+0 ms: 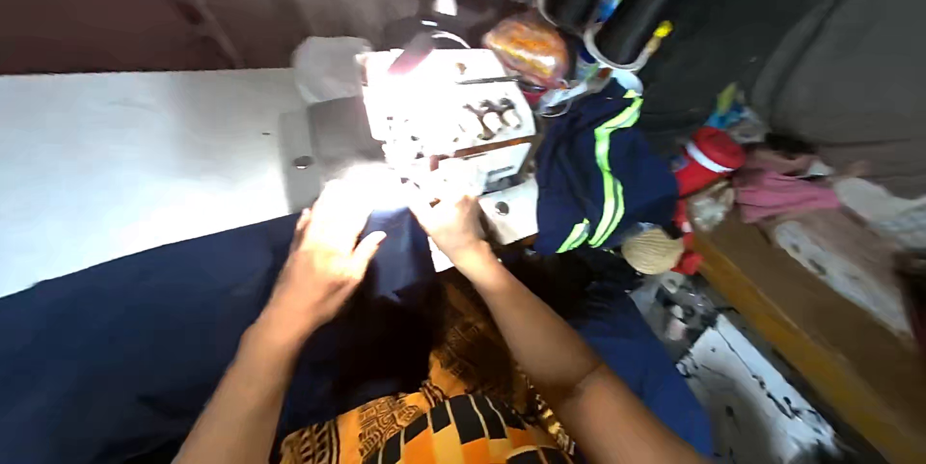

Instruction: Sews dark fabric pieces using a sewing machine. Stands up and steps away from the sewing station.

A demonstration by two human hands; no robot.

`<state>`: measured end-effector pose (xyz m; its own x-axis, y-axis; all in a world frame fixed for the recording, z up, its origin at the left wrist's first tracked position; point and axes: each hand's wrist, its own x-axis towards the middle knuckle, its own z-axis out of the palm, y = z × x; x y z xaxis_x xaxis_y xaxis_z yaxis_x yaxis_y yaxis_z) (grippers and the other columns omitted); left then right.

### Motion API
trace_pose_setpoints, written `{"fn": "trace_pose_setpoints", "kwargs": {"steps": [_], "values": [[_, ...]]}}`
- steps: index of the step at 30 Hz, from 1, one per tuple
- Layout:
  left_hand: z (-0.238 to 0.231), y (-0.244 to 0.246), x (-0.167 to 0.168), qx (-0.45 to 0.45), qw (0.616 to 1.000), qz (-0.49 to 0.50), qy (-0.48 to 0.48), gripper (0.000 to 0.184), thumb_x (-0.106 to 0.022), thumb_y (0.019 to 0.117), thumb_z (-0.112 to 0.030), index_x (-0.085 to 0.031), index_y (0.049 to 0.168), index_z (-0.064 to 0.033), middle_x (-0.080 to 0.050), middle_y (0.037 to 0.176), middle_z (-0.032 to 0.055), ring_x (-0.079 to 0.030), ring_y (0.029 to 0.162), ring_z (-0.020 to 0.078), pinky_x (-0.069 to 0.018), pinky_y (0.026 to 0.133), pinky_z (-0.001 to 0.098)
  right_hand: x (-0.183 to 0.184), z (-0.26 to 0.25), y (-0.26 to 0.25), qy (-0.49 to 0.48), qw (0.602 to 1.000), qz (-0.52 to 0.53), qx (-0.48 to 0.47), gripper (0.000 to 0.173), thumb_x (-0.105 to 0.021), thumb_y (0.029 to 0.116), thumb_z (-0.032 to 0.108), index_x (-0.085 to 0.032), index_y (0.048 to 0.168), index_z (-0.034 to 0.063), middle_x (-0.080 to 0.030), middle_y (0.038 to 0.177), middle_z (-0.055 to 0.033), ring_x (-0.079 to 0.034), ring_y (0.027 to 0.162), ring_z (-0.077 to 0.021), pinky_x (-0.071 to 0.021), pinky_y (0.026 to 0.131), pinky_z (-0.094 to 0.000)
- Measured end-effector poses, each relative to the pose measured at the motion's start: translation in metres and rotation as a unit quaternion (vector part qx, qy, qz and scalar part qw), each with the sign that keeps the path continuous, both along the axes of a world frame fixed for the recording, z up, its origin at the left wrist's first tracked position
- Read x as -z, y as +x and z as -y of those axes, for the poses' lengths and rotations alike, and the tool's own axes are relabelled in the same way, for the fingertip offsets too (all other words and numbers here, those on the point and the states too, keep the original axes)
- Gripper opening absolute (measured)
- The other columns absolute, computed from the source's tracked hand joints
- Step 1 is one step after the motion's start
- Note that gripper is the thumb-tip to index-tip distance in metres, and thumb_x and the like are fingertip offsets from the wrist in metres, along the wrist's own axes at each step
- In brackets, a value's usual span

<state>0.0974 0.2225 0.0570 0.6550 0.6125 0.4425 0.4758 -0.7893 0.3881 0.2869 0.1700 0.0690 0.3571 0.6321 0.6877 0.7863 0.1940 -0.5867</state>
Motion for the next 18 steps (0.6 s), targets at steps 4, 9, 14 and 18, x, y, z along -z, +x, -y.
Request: {"fn": "trace_pose_setpoints", "kwargs": {"steps": [4, 9, 14, 18], "values": [[0.001, 0.0, 0.002, -0.014, 1.0, 0.018, 0.006, 0.058, -0.041, 0.1058, -0.045, -0.055, 0.145, -0.004, -0.043, 0.158, 0.0177, -0.027, 0.153, 0.0386, -0.0206, 0.124, 0.0594, 0.002, -0.004, 0.003, -0.018, 1.0, -0.011, -0.012, 0.023, -0.075, 0.0895, 0.022, -0.077, 0.105, 0.0049, -0.071, 0.093, -0.011, -0.069, 0.085, -0.0232, -0.0582, 0.074, -0.0428], [0.001, -0.002, -0.005, -0.035, 0.998, -0.043, -0.028, 0.058, -0.039, 0.1065, -0.046, -0.053, 0.149, -0.0086, -0.036, 0.163, 0.0148, -0.024, 0.155, 0.0337, -0.0205, 0.123, 0.0593, -0.001, -0.007, -0.001, -0.026, 0.999, -0.039, 0.0, 0.026, -0.074, 0.0906, 0.022, -0.075, 0.111, 0.0054, -0.072, 0.1, -0.0106, -0.069, 0.084, -0.0197, -0.0587, 0.073, -0.039], [-0.006, -0.005, -0.009, -0.016, 0.998, -0.046, -0.03, 0.056, -0.041, 0.1066, -0.043, -0.052, 0.151, -0.0107, -0.038, 0.163, 0.0106, -0.024, 0.155, 0.0321, -0.0217, 0.124, 0.0563, -0.006, -0.011, -0.006, -0.047, 0.996, -0.077, 0.025, 0.029, -0.081, 0.0828, 0.019, -0.073, 0.103, 0.0004, -0.071, 0.096, -0.0151, -0.07, 0.084, -0.0267, -0.0593, 0.076, -0.0447], [-0.01, -0.006, -0.013, 0.027, 0.998, -0.027, -0.043, 0.054, -0.044, 0.1065, -0.04, -0.049, 0.152, -0.0103, -0.038, 0.163, 0.0091, -0.021, 0.156, 0.0312, -0.0204, 0.126, 0.0508, -0.002, -0.008, -0.006, -0.06, 0.988, -0.137, 0.033, 0.034, -0.082, 0.0832, 0.022, -0.067, 0.101, -0.0024, -0.067, 0.094, -0.0162, -0.067, 0.084, -0.0254, -0.0577, 0.076, -0.042]]}}
